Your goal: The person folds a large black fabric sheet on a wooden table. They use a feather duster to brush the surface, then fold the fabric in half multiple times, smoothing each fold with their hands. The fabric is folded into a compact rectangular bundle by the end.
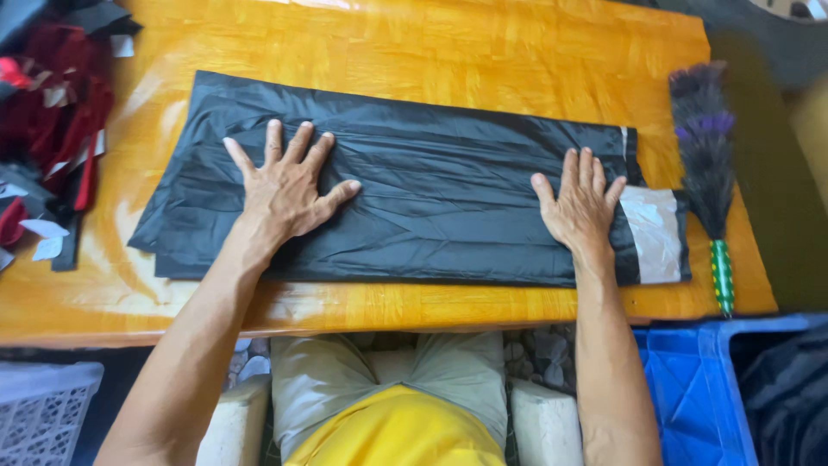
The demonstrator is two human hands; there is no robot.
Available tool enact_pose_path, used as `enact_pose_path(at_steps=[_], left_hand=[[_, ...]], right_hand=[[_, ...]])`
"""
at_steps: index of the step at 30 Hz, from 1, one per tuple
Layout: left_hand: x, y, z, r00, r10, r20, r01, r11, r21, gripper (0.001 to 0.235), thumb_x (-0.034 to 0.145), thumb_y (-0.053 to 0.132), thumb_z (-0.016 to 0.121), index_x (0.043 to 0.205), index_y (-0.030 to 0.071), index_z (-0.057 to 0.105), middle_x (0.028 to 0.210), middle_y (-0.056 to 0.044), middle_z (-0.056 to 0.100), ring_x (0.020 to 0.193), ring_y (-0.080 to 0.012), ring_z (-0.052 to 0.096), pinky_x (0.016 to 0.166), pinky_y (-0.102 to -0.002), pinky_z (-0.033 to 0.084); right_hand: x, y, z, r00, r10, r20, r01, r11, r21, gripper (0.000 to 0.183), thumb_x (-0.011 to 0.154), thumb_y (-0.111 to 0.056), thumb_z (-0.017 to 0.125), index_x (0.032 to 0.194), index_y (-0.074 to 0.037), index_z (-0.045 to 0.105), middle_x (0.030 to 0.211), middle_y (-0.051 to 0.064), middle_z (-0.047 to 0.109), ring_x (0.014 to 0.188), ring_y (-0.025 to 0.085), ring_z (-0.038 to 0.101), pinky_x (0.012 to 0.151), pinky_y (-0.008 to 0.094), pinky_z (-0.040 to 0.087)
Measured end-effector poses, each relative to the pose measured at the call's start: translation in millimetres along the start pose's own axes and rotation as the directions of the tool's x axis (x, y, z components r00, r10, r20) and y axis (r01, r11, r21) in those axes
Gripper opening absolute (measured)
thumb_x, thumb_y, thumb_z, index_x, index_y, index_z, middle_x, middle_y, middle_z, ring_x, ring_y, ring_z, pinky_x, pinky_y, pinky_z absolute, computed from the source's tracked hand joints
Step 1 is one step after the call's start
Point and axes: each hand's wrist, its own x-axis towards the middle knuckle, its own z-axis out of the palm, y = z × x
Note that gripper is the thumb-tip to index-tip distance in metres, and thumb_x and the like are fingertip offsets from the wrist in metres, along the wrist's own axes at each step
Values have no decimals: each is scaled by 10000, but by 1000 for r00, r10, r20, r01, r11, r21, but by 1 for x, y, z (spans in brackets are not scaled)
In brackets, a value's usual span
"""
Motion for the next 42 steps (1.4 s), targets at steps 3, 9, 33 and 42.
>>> enact_pose_path(at_steps=[3, 9, 33, 42], left_hand=[[16, 32, 5, 1000, -16, -19, 18, 990, 139, 924, 958, 850, 283, 1571, 176, 439, 1681, -164, 332, 1566, -461, 159, 1111, -844, 32], [50, 118, 31, 944, 326, -50, -325, 945, 29, 933, 948, 839, 313, 1620, 195, 371, 1720, -146, 222, 1577, -441, 75, 1136, -811, 8], [55, 137, 48, 931, 361, 59, -365, 929, 68, 973, 886, 888, 340, 1639, 272, 311, 1722, -81, 254, 1591, -381, 122, 1168, -783, 38], [84, 253, 83, 770, 634, -75, -635, 773, 21, 757, 1021, 581, 463, 1586, 81, 403, 1660, -168, 349, 1553, -406, 220, 1163, -759, 166]], right_hand=[[-4, 1, -3, 1000, -1, -23, 2, 1000, 16, 846, 1069, -667, 264, 1636, -40, 263, 1697, 241, 223, 1571, 391, 192, 1208, 731, 37], [-3, -1, -3, 999, -26, -46, 27, 999, 26, 839, 1070, -679, 246, 1628, -53, 266, 1694, 228, 231, 1569, 373, 200, 1220, 713, 22], [-87, 71, -10, 994, -78, -78, 82, 996, 45, 688, 1090, -534, 351, 1656, -153, 258, 1701, 242, 135, 1554, 451, 139, 1141, 805, 66], [-85, 71, -6, 997, -30, -65, 33, 998, 53, 713, 1071, -592, 331, 1645, -174, 266, 1702, 233, 130, 1557, 435, 129, 1147, 802, 59]])
